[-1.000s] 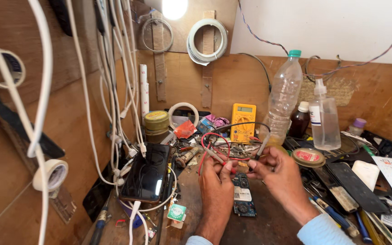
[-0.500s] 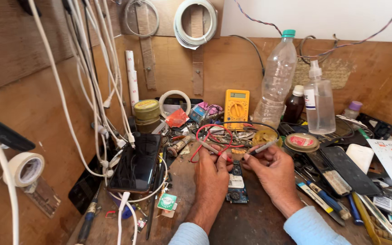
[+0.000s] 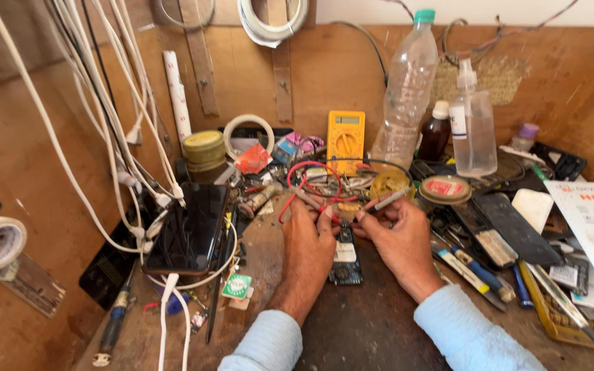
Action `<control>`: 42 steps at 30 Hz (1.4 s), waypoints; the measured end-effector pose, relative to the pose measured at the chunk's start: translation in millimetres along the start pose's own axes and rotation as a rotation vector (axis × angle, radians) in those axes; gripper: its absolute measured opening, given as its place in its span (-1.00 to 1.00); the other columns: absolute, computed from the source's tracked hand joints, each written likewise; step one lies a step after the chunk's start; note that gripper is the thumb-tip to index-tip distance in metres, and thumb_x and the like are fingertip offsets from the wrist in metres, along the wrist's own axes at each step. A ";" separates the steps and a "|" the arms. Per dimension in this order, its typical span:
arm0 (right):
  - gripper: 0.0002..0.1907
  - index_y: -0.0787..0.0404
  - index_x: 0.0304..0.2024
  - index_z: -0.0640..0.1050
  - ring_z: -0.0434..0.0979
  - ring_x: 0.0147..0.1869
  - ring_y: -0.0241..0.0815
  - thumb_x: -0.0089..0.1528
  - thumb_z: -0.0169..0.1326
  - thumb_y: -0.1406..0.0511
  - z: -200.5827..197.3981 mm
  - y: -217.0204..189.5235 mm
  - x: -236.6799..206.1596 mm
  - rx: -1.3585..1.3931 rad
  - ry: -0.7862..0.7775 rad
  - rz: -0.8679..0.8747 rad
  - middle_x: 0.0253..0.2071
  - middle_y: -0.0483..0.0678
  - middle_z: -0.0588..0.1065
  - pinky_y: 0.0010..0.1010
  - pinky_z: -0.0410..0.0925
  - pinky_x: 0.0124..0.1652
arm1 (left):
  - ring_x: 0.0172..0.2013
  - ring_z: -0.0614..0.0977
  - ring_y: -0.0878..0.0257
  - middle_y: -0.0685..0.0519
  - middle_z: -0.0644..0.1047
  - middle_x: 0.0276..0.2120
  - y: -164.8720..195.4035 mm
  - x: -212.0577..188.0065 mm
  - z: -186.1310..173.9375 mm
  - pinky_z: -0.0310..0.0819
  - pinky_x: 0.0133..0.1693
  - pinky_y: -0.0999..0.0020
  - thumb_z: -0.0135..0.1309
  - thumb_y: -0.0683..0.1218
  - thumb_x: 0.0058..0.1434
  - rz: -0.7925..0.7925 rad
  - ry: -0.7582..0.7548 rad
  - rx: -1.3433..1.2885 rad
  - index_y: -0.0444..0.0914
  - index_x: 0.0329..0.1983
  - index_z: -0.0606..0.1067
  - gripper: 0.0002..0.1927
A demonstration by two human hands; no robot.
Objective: The person holds a small circuit board and uses a multimeter to measure electrical values at different points. The person then uses a soldering iron to touch several points on the board. The person continues to hold and inspect the board throughout the clip.
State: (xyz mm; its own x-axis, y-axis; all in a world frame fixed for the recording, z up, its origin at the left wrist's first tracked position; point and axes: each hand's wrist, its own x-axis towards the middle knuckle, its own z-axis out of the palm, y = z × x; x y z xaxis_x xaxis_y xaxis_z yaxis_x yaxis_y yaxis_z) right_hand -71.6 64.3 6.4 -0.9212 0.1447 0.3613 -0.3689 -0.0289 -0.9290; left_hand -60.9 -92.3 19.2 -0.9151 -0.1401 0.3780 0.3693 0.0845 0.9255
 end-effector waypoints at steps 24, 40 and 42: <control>-0.82 0.45 -0.16 0.48 0.68 -0.20 -0.14 0.20 0.15 0.51 -0.1 0.0 1.6 -0.002 0.004 0.019 -0.20 0.15 0.61 -0.34 0.63 -0.20 | -0.30 0.79 0.13 -0.16 0.67 -0.30 12.2 1.1 -0.1 0.72 -0.34 0.29 -0.01 -0.11 0.37 -0.094 -0.017 0.141 -0.38 -0.08 0.29 -0.76; -0.83 0.44 -0.17 0.48 0.70 -0.23 -0.11 0.21 0.14 0.49 1.3 -12.5 -2.6 -0.023 0.042 0.031 -0.24 0.13 0.60 -0.30 0.57 -0.22 | -0.29 0.79 0.14 -0.15 0.65 -0.29 12.9 1.0 1.9 0.74 -0.34 0.31 -0.03 -0.11 0.38 -0.105 -0.024 0.137 -0.37 -0.04 0.28 -0.75; -0.83 0.44 -0.16 0.48 0.70 -0.23 -0.12 0.21 0.14 0.49 1.7 -14.2 -3.1 -0.016 0.037 0.027 -0.24 0.13 0.60 -0.31 0.60 -0.22 | -0.29 0.79 0.14 -0.15 0.65 -0.29 12.9 0.6 1.6 0.75 -0.33 0.32 -0.03 -0.12 0.37 -0.088 -0.017 0.120 -0.37 -0.04 0.28 -0.76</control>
State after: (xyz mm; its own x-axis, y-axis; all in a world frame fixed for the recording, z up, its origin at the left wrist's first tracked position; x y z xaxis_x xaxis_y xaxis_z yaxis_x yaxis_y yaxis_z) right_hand -63.6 62.5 18.6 -0.9253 0.1807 0.3334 -0.3420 -0.0175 -0.9395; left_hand -56.9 -89.7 31.3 -0.9461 -0.1358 0.2941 0.2665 0.1902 0.9449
